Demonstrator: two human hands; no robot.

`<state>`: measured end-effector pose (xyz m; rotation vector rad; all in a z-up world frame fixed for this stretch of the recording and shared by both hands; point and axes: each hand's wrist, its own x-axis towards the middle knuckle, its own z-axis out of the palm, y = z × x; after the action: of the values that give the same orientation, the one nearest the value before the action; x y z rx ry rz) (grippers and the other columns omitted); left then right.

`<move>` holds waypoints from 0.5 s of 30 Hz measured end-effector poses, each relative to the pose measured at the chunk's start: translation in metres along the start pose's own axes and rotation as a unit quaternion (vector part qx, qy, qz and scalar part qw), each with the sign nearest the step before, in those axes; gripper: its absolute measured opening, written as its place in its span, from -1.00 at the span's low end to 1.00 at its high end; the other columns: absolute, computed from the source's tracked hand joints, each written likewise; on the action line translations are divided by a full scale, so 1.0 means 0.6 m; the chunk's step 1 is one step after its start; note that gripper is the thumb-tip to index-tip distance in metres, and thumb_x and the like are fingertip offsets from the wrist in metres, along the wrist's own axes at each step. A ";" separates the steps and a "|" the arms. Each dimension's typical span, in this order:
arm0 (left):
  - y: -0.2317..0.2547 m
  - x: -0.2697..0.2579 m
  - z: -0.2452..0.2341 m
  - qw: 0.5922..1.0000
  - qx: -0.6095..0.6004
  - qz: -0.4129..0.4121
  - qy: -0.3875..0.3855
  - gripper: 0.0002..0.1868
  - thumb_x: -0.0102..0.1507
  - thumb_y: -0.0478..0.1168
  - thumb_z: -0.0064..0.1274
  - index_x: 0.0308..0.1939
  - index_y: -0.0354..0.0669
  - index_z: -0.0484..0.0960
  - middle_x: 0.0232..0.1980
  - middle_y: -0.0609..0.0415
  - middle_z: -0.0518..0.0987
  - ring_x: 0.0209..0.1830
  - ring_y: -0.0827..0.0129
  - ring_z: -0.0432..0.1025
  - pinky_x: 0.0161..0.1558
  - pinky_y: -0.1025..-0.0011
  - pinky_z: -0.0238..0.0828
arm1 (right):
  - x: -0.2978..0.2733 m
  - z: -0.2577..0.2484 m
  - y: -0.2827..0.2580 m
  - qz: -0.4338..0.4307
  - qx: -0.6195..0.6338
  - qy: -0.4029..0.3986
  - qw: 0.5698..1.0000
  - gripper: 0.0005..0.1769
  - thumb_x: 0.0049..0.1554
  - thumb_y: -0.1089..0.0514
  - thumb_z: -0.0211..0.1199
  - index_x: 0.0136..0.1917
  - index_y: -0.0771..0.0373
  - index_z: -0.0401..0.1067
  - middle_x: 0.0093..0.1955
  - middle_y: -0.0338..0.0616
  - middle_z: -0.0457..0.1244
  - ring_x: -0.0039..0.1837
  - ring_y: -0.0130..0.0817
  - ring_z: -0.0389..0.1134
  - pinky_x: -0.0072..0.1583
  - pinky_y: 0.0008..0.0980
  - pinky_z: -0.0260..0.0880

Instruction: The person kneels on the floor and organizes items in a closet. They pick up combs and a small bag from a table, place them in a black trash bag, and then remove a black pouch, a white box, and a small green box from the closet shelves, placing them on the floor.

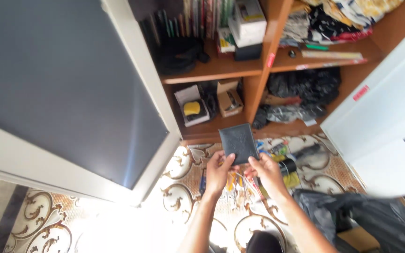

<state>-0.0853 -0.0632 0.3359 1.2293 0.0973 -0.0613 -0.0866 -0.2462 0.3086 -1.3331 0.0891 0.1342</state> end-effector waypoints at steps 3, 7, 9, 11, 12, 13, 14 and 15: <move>0.009 -0.025 0.057 0.999 0.013 -0.011 -0.038 -0.64 0.32 -0.24 0.10 0.12 -0.42 0.55 -0.14 -0.05 0.65 -0.33 0.42 0.57 -0.26 0.47 0.56 | -0.037 -0.044 -0.046 -0.013 0.015 0.023 1.000 -0.76 0.22 0.11 0.21 0.04 0.35 0.42 -0.17 -0.04 0.38 -0.20 -0.34 0.43 -0.13 -0.35 0.49; 0.019 -0.003 0.137 0.993 0.073 0.022 -0.092 -0.53 0.31 -0.22 0.13 0.24 -0.43 0.50 -0.08 -0.01 0.68 -0.20 0.39 0.60 -0.13 0.48 0.57 | -0.018 -0.122 -0.107 -0.042 0.019 0.025 0.999 -0.77 0.27 0.12 0.19 0.01 0.38 0.43 -0.17 -0.02 0.37 -0.15 -0.36 0.43 -0.07 -0.39 0.50; 0.021 0.022 0.168 0.986 0.125 0.031 -0.109 -0.49 0.32 -0.21 0.13 0.30 -0.40 0.47 -0.06 -0.02 0.69 -0.16 0.37 0.60 -0.08 0.48 0.53 | 0.010 -0.155 -0.120 -0.041 0.009 0.035 0.998 -0.77 0.27 0.13 0.19 0.01 0.40 0.42 -0.15 -0.02 0.37 -0.14 -0.35 0.43 -0.06 -0.39 0.50; 0.012 0.052 0.189 0.990 0.113 -0.010 -0.086 -0.50 0.31 -0.22 0.12 0.29 -0.38 0.48 0.00 0.01 0.64 -0.15 0.34 0.60 -0.07 0.46 0.54 | 0.042 -0.181 -0.122 -0.027 -0.021 0.059 0.998 -0.76 0.27 0.15 0.20 0.03 0.43 0.42 -0.14 -0.02 0.38 -0.15 -0.34 0.42 -0.09 -0.37 0.48; -0.002 0.067 0.198 0.991 0.104 -0.033 -0.075 -0.51 0.30 -0.22 0.11 0.28 -0.38 0.48 0.03 0.02 0.62 -0.14 0.32 0.60 -0.06 0.44 0.55 | 0.054 -0.192 -0.119 -0.018 -0.065 0.057 0.996 -0.73 0.26 0.13 0.21 0.05 0.44 0.44 -0.12 -0.02 0.39 -0.14 -0.35 0.42 -0.10 -0.37 0.47; -0.020 0.089 0.198 0.992 0.099 -0.037 -0.073 -0.52 0.30 -0.23 0.10 0.27 -0.38 0.49 0.03 0.00 0.63 -0.15 0.31 0.61 -0.07 0.44 0.56 | 0.070 -0.195 -0.111 -0.009 -0.109 0.055 0.993 -0.70 0.25 0.12 0.22 0.07 0.45 0.46 -0.10 -0.02 0.41 -0.13 -0.36 0.42 -0.11 -0.38 0.45; -0.045 0.107 0.183 0.992 0.092 -0.048 -0.065 -0.53 0.30 -0.23 0.08 0.26 -0.39 0.50 0.02 -0.03 0.64 -0.16 0.29 0.61 -0.08 0.43 0.58 | 0.077 -0.197 -0.097 0.008 -0.153 0.049 0.987 -0.67 0.24 0.10 0.23 0.09 0.46 0.48 -0.08 -0.03 0.42 -0.12 -0.37 0.42 -0.12 -0.38 0.44; -0.076 0.128 0.163 0.993 0.086 -0.058 -0.058 -0.54 0.30 -0.24 0.07 0.25 -0.40 0.51 0.02 -0.05 0.66 -0.16 0.28 0.61 -0.09 0.43 0.59 | 0.082 -0.198 -0.082 0.015 -0.192 0.053 0.980 -0.63 0.21 0.08 0.24 0.17 0.41 0.43 -0.04 -0.03 0.41 -0.09 -0.35 0.43 -0.12 -0.35 0.46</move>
<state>-0.0097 -0.1700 0.3175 1.3890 0.0632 -0.2455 -0.0292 -0.3709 0.3214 -1.7255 0.1808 0.1079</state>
